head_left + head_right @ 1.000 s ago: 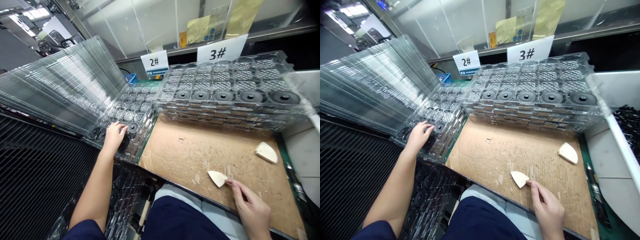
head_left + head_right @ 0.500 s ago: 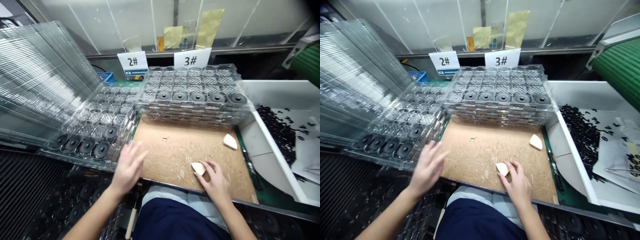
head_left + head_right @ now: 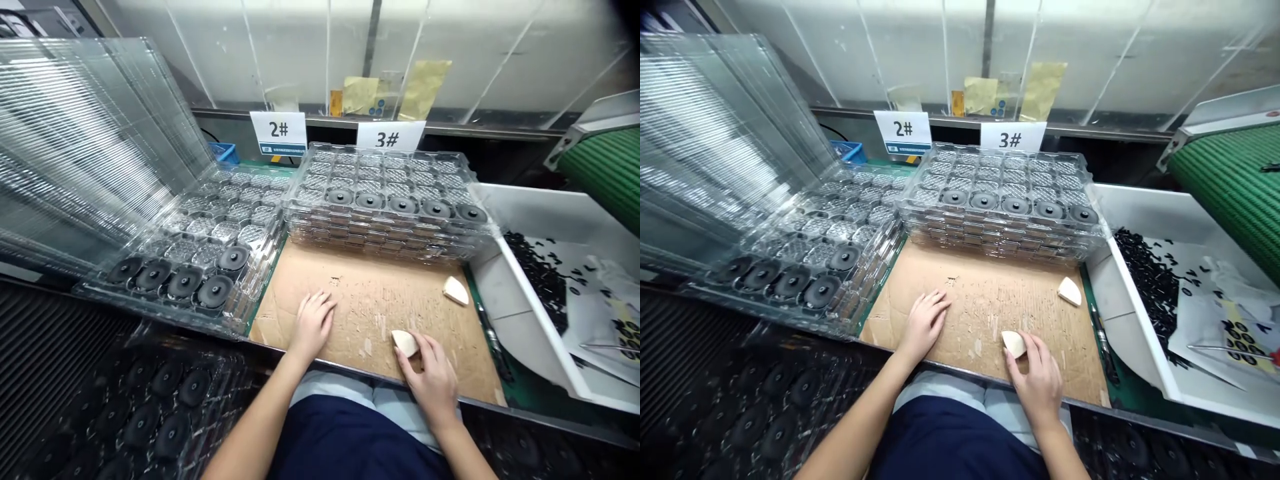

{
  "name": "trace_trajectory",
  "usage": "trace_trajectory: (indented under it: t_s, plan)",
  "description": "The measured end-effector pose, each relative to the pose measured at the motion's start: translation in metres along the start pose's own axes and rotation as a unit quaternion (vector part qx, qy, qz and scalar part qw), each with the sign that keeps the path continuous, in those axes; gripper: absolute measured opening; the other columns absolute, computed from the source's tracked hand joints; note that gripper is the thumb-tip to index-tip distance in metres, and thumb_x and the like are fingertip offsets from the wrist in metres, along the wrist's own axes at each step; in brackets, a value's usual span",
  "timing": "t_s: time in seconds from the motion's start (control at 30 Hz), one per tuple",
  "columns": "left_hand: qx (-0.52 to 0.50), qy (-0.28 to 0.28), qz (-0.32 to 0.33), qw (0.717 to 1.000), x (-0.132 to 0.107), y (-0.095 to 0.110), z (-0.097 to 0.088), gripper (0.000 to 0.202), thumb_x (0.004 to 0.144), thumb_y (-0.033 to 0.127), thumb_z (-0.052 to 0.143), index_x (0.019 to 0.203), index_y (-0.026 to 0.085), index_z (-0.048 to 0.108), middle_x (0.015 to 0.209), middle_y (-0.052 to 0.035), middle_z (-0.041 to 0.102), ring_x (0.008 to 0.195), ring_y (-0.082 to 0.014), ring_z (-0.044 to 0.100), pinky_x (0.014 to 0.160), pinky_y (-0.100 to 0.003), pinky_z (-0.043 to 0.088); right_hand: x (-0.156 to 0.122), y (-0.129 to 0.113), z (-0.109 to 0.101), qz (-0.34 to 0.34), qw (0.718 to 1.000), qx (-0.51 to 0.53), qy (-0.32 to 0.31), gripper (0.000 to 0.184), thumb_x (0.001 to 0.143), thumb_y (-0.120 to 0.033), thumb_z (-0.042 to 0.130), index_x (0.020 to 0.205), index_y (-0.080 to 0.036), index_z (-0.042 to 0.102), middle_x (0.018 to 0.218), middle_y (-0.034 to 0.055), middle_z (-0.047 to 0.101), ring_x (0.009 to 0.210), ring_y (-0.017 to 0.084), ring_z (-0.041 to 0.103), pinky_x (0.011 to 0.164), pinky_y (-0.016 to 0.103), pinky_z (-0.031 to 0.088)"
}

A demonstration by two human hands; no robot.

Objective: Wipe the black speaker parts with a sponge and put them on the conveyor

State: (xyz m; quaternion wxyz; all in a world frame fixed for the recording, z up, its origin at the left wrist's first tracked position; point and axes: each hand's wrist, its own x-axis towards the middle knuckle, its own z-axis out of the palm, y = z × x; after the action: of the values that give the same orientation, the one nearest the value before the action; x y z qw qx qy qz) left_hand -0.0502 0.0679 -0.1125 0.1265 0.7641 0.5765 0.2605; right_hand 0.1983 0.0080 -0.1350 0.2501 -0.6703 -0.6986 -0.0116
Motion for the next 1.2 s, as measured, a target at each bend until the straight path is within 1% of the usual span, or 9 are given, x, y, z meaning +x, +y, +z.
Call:
trace_trajectory:
  t_s: [0.1, 0.17, 0.27, 0.37, 0.6, 0.83, 1.2]
  plan:
    - [-0.020, 0.016, 0.007, 1.000, -0.001, -0.003, 0.000, 0.023, 0.088, 0.014, 0.047, 0.102, 0.018, 0.065, 0.120, -0.0097, 0.067, 0.120, -0.0228, 0.055, 0.106, -0.049, 0.040, 0.000, 0.000, 0.000, -0.015, 1.000, -0.018, 0.009, 0.041, 0.089, -0.047, 0.050, 0.114, -0.016, 0.060, 0.104, 0.0117, 0.065, 0.086, 0.024, 0.063, 0.074, 0.033, 0.047]
    - [-0.026, 0.029, 0.007, 0.999, -0.002, -0.004, 0.003, 0.021, 0.088, 0.012, 0.049, 0.101, 0.017, 0.065, 0.118, -0.0092, 0.067, 0.119, -0.0230, 0.056, 0.105, -0.050, 0.040, -0.001, 0.001, 0.002, -0.017, 0.999, -0.027, 0.024, 0.043, 0.089, -0.049, 0.048, 0.113, -0.016, 0.061, 0.102, 0.0110, 0.066, 0.082, 0.023, 0.063, 0.072, 0.032, 0.046]
    - [-0.033, 0.046, 0.007, 0.998, -0.002, -0.005, 0.009, 0.017, 0.088, 0.014, 0.053, 0.100, 0.016, 0.064, 0.116, -0.0079, 0.066, 0.116, -0.0231, 0.057, 0.103, -0.053, 0.041, -0.001, 0.002, 0.005, -0.019, 0.998, -0.036, 0.046, 0.047, 0.090, -0.053, 0.043, 0.111, -0.016, 0.063, 0.100, 0.0095, 0.067, 0.079, 0.022, 0.063, 0.071, 0.031, 0.045]
    - [-0.039, 0.055, 0.010, 0.998, -0.002, -0.007, 0.013, 0.016, 0.088, 0.017, 0.055, 0.101, 0.016, 0.064, 0.115, -0.0073, 0.065, 0.116, -0.0229, 0.056, 0.102, -0.053, 0.041, -0.001, 0.002, 0.006, -0.029, 0.997, -0.042, 0.056, 0.048, 0.090, -0.054, 0.042, 0.111, -0.016, 0.063, 0.100, 0.0084, 0.067, 0.079, 0.020, 0.063, 0.071, 0.030, 0.045]
    - [-0.045, 0.058, 0.010, 0.997, -0.003, -0.006, 0.010, 0.016, 0.088, 0.018, 0.055, 0.101, 0.016, 0.064, 0.115, -0.0071, 0.065, 0.115, -0.0228, 0.057, 0.102, -0.052, 0.042, 0.000, 0.002, 0.005, -0.048, 0.995, -0.052, 0.068, 0.045, 0.090, -0.051, 0.045, 0.110, -0.015, 0.063, 0.098, 0.0084, 0.067, 0.077, 0.020, 0.062, 0.068, 0.029, 0.044]
    - [-0.045, 0.050, 0.007, 0.998, -0.003, -0.004, 0.009, 0.016, 0.087, 0.015, 0.054, 0.101, 0.015, 0.064, 0.116, -0.0070, 0.065, 0.116, -0.0228, 0.056, 0.102, -0.053, 0.041, 0.000, 0.002, 0.004, -0.052, 0.994, -0.057, 0.072, 0.040, 0.089, -0.047, 0.050, 0.110, -0.015, 0.063, 0.099, 0.0079, 0.067, 0.075, 0.019, 0.062, 0.067, 0.028, 0.043]
    - [-0.042, 0.051, 0.009, 0.998, -0.002, -0.005, 0.009, 0.016, 0.087, 0.015, 0.055, 0.100, 0.015, 0.064, 0.116, -0.0072, 0.065, 0.115, -0.0228, 0.057, 0.102, -0.053, 0.041, 0.001, 0.002, 0.003, -0.057, 0.994, -0.057, 0.074, 0.039, 0.089, -0.046, 0.052, 0.110, -0.015, 0.063, 0.098, 0.0078, 0.067, 0.074, 0.018, 0.062, 0.066, 0.028, 0.044]
